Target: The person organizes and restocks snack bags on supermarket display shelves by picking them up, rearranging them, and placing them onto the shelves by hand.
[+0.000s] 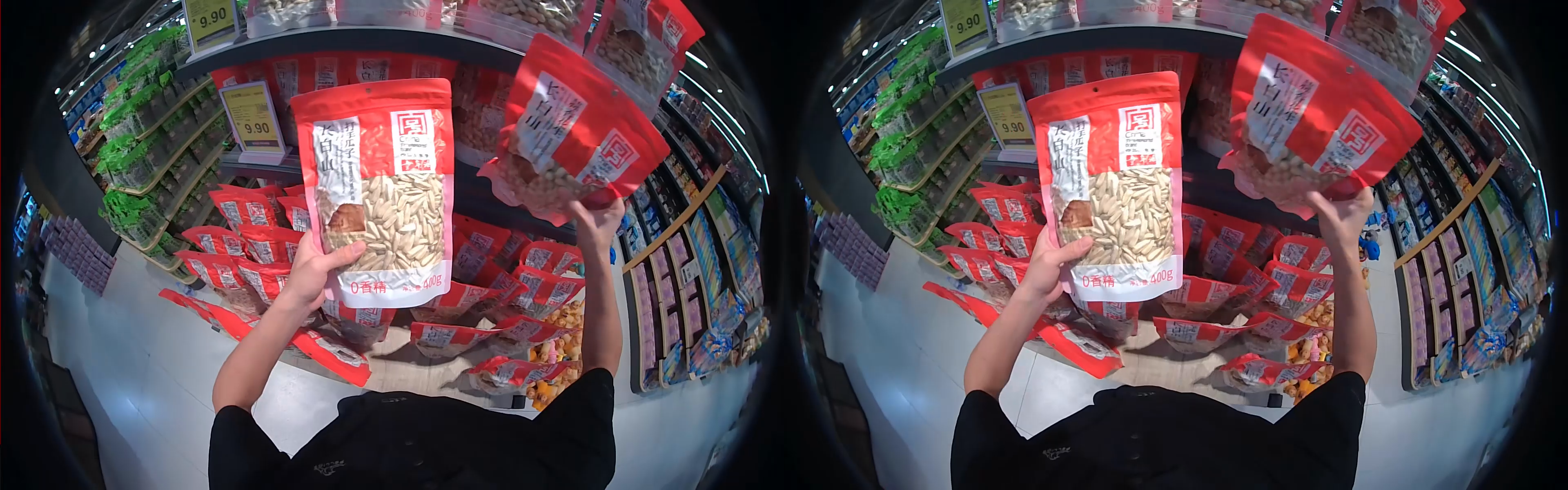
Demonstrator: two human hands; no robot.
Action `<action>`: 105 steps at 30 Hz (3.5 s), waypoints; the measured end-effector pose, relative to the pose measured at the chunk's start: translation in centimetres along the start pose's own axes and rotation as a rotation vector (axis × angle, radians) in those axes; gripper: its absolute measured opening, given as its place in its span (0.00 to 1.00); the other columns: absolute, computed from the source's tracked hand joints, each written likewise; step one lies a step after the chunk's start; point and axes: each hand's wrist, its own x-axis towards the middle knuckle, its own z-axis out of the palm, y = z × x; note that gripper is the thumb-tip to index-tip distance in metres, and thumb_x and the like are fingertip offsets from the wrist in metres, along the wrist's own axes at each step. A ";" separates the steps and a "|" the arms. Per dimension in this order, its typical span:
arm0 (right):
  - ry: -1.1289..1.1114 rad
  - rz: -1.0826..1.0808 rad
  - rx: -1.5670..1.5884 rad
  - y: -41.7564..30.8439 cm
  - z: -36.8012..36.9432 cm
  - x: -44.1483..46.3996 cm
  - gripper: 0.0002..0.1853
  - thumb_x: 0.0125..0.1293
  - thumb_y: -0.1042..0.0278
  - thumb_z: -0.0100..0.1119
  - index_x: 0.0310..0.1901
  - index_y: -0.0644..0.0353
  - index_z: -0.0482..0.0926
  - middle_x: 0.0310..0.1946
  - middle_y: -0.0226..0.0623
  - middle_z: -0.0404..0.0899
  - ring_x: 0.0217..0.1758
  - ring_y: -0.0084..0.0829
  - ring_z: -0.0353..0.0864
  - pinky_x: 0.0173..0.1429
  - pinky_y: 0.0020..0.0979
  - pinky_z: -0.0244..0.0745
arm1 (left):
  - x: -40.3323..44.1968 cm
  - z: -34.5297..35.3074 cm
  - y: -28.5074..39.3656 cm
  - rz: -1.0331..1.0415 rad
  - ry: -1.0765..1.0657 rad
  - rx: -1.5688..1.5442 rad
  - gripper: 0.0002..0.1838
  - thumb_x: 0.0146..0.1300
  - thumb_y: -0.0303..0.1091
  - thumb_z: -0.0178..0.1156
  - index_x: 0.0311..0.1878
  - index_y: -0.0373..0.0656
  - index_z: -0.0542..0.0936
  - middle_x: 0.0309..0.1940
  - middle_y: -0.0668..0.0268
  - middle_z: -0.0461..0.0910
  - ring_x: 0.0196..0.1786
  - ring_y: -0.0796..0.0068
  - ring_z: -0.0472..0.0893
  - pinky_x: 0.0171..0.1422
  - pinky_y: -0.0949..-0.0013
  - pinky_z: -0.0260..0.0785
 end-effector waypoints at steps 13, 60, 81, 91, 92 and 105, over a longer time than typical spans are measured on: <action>0.183 0.084 -0.060 -7.8 -7.7 -4.7 0.39 0.48 0.81 0.74 0.62 0.67 0.64 0.54 0.41 0.75 0.53 0.32 0.79 0.58 0.33 0.76 | 12.6 5.2 -4.6 -0.047 -0.280 -0.043 0.27 0.57 0.23 0.68 0.59 0.37 0.71 0.51 0.61 0.81 0.52 0.72 0.81 0.60 0.66 0.73; 0.256 0.410 -0.170 -7.4 -7.8 -11.8 0.35 0.46 0.74 0.78 0.56 0.68 0.70 0.43 0.40 0.83 0.42 0.30 0.85 0.47 0.30 0.80 | 30.7 8.6 -10.2 0.021 -0.414 0.165 0.40 0.54 0.22 0.71 0.68 0.39 0.61 0.45 0.65 0.81 0.35 0.78 0.81 0.25 0.76 0.65; 0.445 0.371 0.020 -10.3 -8.3 -14.0 0.34 0.48 0.78 0.74 0.58 0.66 0.68 0.46 0.37 0.80 0.46 0.28 0.83 0.51 0.31 0.79 | 25.3 8.6 -10.5 0.218 0.015 0.837 0.36 0.54 0.52 0.72 0.54 0.31 0.71 0.48 0.54 0.81 0.51 0.67 0.81 0.56 0.66 0.72; 0.513 0.307 -0.009 -11.9 -9.2 -17.3 0.45 0.45 0.75 0.77 0.65 0.67 0.61 0.53 0.38 0.75 0.55 0.34 0.79 0.59 0.34 0.76 | 12.3 11.1 -4.0 0.210 -0.448 0.795 0.27 0.62 0.33 0.65 0.63 0.42 0.70 0.54 0.54 0.79 0.55 0.65 0.80 0.61 0.61 0.72; 0.465 0.320 -0.042 -12.1 -9.1 -17.7 0.46 0.44 0.69 0.79 0.64 0.69 0.61 0.53 0.39 0.75 0.55 0.33 0.79 0.60 0.34 0.74 | 9.9 11.5 -3.1 0.350 -0.572 0.856 0.28 0.62 0.33 0.66 0.64 0.42 0.70 0.55 0.55 0.79 0.57 0.66 0.79 0.63 0.61 0.70; -0.366 0.436 0.204 -13.2 -0.2 -22.7 0.51 0.35 0.69 0.84 0.62 0.71 0.63 0.56 0.50 0.73 0.61 0.43 0.75 0.62 0.38 0.72 | -10.1 5.5 -3.9 -0.007 -0.923 0.762 0.44 0.56 0.42 0.73 0.71 0.39 0.61 0.67 0.53 0.65 0.70 0.52 0.65 0.72 0.54 0.60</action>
